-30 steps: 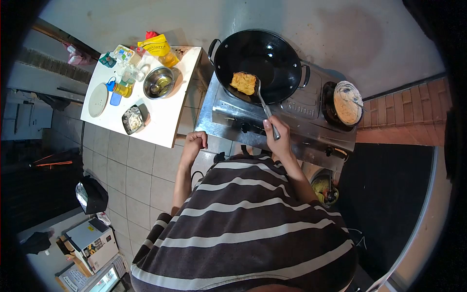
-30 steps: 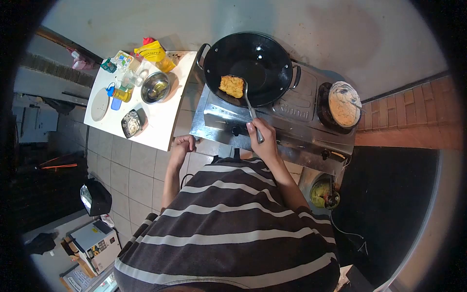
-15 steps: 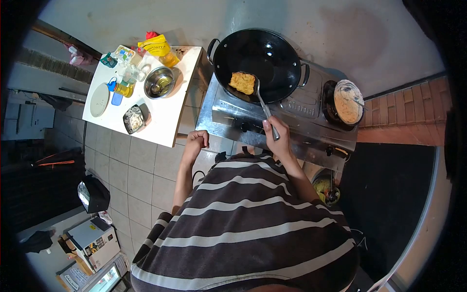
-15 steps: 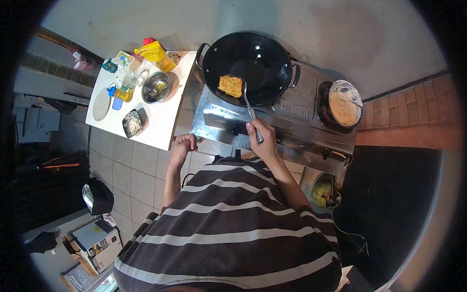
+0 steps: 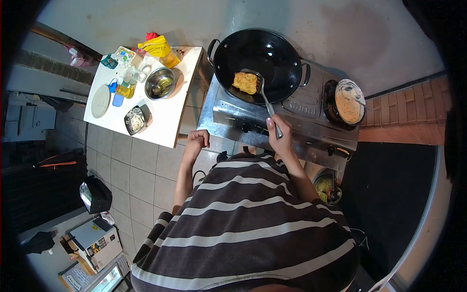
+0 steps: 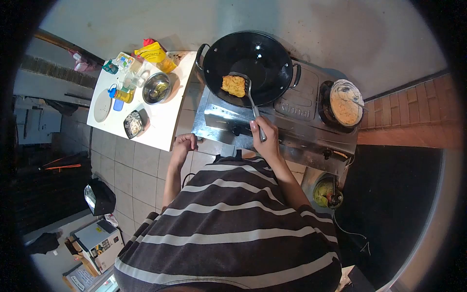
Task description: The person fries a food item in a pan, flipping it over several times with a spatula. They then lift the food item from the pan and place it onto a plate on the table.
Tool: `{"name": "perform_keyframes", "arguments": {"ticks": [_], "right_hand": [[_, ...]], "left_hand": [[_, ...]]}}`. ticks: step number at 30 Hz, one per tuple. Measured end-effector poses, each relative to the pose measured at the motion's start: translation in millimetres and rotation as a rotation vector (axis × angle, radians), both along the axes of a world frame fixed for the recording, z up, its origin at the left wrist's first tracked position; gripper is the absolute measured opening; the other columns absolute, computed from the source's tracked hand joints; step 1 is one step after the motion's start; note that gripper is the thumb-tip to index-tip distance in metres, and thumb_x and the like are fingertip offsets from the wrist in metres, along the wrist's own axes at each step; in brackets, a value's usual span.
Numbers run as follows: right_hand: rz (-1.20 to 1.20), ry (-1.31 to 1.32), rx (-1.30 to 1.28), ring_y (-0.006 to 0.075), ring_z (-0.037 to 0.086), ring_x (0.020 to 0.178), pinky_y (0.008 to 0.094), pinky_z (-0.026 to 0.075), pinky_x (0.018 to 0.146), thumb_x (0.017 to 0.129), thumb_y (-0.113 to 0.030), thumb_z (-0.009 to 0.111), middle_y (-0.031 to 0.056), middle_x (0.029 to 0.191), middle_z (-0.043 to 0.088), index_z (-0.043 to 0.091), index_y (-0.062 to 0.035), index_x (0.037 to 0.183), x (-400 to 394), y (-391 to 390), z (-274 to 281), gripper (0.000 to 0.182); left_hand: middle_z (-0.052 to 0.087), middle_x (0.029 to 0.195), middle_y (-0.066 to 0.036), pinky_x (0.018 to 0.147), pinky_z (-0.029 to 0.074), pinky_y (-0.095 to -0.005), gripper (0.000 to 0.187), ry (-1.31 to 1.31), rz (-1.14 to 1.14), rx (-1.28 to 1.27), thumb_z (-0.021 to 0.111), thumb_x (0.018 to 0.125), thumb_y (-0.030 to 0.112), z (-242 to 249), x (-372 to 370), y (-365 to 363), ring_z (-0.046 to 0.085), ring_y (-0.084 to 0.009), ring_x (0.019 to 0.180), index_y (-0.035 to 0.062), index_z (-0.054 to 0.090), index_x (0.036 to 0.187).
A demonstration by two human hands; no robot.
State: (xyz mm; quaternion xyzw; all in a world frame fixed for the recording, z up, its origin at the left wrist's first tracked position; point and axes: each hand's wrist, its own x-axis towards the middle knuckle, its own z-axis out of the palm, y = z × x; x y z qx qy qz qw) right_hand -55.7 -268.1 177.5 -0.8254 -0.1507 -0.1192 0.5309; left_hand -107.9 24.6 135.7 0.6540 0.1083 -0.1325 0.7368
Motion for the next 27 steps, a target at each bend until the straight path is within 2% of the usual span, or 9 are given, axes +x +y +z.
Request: {"name": "perform_keyframes", "arguments": {"ticks": [7,9,13,15,19,21,27], "right_hand": [[0.021,-0.021,-0.015,0.0357,0.054,0.063,0.0386,0.041,0.058,0.093,-0.012,0.058,0.0174,0.072,0.051,0.052,0.0018,0.082,2.2,0.5,-2.2,0.019],[0.025,-0.009,0.022,0.0299,0.043,0.058,0.0370,0.037,0.057,0.095,-0.014,0.055,0.0154,0.065,0.041,0.046,0.0015,0.077,2.1,3.6,-2.7,0.026],[0.010,-0.030,0.059,0.0299,0.044,0.058,0.0367,0.037,0.057,0.095,-0.014,0.055,0.0154,0.065,0.042,0.046,0.0016,0.076,2.0,4.2,-1.1,0.026],[0.019,-0.019,-0.004,0.0360,0.053,0.063,0.0386,0.041,0.058,0.093,-0.011,0.058,0.0174,0.071,0.050,0.052,0.0027,0.082,2.6,0.5,-4.9,0.019],[0.019,-0.022,0.023,0.0359,0.053,0.063,0.0386,0.041,0.058,0.093,-0.011,0.058,0.0174,0.071,0.051,0.052,0.0027,0.082,4.8,2.4,1.0,0.019],[0.039,-0.015,0.040,0.0311,0.045,0.058,0.0371,0.037,0.058,0.096,-0.015,0.055,0.0154,0.064,0.042,0.047,0.0014,0.076,6.7,4.2,1.9,0.027],[0.022,0.012,0.053,0.0291,0.044,0.058,0.0370,0.037,0.058,0.096,-0.016,0.055,0.0148,0.065,0.042,0.047,0.0013,0.076,8.3,2.7,1.4,0.027]], "left_hand": [[0.047,0.057,-0.001,0.053,0.032,-0.0218,0.021,-0.018,-0.003,0.005,0.035,0.070,-0.005,-1.8,1.2,1.7,0.045,-0.0085,0.056,0.0036,0.049,0.057],[0.047,0.058,-0.001,0.053,0.032,-0.0219,0.021,-0.018,-0.004,0.016,0.035,0.070,-0.005,-0.1,1.8,0.9,0.045,-0.0085,0.057,0.0036,0.049,0.057],[0.047,0.058,-0.001,0.053,0.032,-0.0219,0.021,0.003,0.007,-0.006,0.035,0.071,-0.004,-1.3,3.0,1.3,0.045,-0.0083,0.057,0.0037,0.049,0.057],[0.047,0.058,-0.001,0.053,0.032,-0.0218,0.021,0.006,0.009,-0.007,0.035,0.071,-0.004,-1.7,3.6,1.1,0.045,-0.0083,0.056,0.0037,0.049,0.057],[0.048,0.058,-0.001,0.052,0.031,-0.0217,0.020,0.005,-0.002,-0.033,0.036,0.070,-0.004,-4.5,5.5,2.1,0.043,-0.0079,0.056,0.0038,0.049,0.057],[0.048,0.058,-0.001,0.052,0.030,-0.0218,0.020,0.003,-0.005,-0.030,0.036,0.070,-0.004,-4.0,6.8,1.5,0.043,-0.0078,0.056,0.0038,0.049,0.057],[0.048,0.058,-0.001,0.052,0.029,-0.0223,0.020,0.001,0.008,-0.007,0.035,0.070,-0.005,-1.7,8.6,-1.8,0.042,-0.0076,0.056,0.0035,0.049,0.057]]}}
